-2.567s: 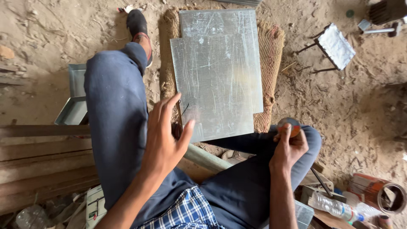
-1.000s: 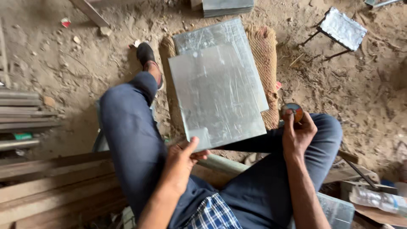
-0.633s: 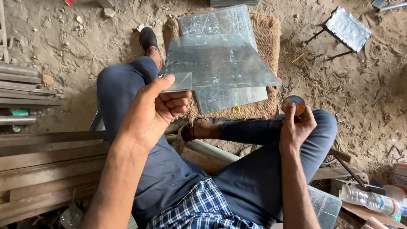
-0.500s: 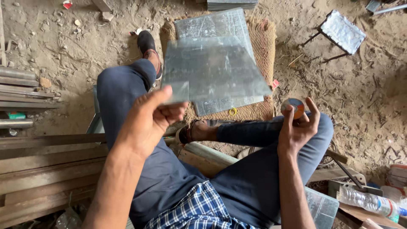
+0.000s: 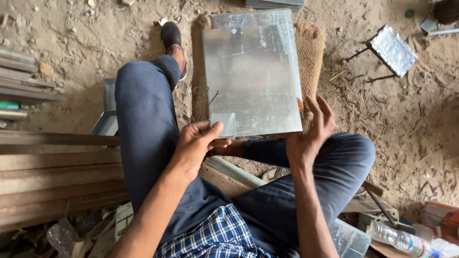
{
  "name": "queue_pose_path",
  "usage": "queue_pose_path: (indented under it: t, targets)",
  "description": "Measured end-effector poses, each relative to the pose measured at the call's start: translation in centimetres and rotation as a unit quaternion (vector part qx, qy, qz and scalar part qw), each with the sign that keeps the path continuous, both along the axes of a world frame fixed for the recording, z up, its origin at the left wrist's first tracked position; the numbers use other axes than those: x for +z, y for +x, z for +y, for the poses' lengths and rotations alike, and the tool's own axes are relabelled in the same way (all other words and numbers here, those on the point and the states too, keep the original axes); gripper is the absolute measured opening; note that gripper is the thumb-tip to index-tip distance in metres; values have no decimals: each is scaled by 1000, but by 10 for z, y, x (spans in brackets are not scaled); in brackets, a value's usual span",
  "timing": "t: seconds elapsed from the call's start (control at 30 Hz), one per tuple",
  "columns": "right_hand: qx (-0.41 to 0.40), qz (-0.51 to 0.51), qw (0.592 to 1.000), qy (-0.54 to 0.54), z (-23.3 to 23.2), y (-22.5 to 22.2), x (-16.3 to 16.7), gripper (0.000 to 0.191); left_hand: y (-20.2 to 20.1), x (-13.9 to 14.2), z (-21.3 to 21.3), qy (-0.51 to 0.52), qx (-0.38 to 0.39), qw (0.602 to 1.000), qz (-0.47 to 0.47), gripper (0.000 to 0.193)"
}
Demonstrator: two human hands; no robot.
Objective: The person marks a rectangular metal sheet using a CD as a circular guide and a measuring tape for alignment. They use a marker to draw lines and circles on the sheet, then place a small metal square on the sheet and mark around it.
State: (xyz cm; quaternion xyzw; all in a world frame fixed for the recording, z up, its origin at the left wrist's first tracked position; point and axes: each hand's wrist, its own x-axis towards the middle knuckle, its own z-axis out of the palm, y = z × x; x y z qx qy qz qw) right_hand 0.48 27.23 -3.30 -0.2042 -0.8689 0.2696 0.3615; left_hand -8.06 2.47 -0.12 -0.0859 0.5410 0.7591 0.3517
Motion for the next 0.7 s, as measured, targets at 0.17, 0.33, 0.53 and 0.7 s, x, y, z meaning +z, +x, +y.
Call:
queue_pose_path:
  t: [0.17,0.33,0.53,0.7]
  targets:
    - [-46,-33,998,21,-21,40,-2,7,-5,-7,5,3,39,999,-35,26]
    - [42,-121,984,123,-43,45,0,29,-2,-7,-3,49,81,992,-78,37]
    - [79,-141,976,143,-55,34,12,17,21,1,-18,150,111,970,-158,39]
    - [127,-86,984,91,-68,47,23,15,36,-7,-23,159,108,967,-169,41]
